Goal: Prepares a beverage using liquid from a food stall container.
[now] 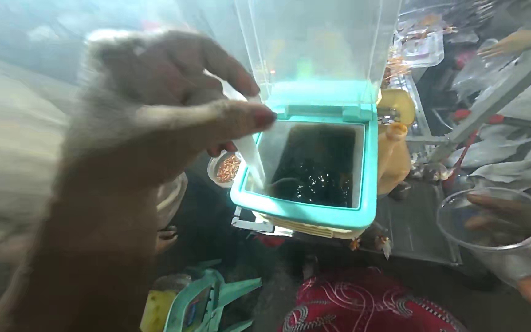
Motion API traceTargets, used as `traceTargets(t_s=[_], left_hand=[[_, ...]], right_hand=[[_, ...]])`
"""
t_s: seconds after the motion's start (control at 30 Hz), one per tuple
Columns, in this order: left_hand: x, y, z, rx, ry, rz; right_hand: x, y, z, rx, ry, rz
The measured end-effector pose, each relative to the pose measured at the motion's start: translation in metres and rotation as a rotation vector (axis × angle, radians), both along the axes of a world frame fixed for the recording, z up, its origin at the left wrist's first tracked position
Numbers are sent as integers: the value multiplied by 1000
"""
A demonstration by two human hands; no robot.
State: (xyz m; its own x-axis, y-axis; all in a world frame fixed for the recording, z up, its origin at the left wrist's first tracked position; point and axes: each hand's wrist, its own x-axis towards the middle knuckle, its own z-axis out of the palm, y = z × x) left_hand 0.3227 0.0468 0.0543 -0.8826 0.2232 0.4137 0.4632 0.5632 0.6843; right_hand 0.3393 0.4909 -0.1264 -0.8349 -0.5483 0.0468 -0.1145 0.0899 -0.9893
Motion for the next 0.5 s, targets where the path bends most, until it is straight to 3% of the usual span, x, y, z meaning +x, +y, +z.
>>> traceTargets(t_s=[0.13,0.3,0.5], left_hand=[[0,-5,-24,-70,-42,6],[10,-15,-39,-60,-27,43],[21,-12,-47,87,-57,220]], right_hand=[[-5,-5,0,-24,13,37],[-15,-19,2,-2,221,49],[-32,-44,1,-8,421,72]])
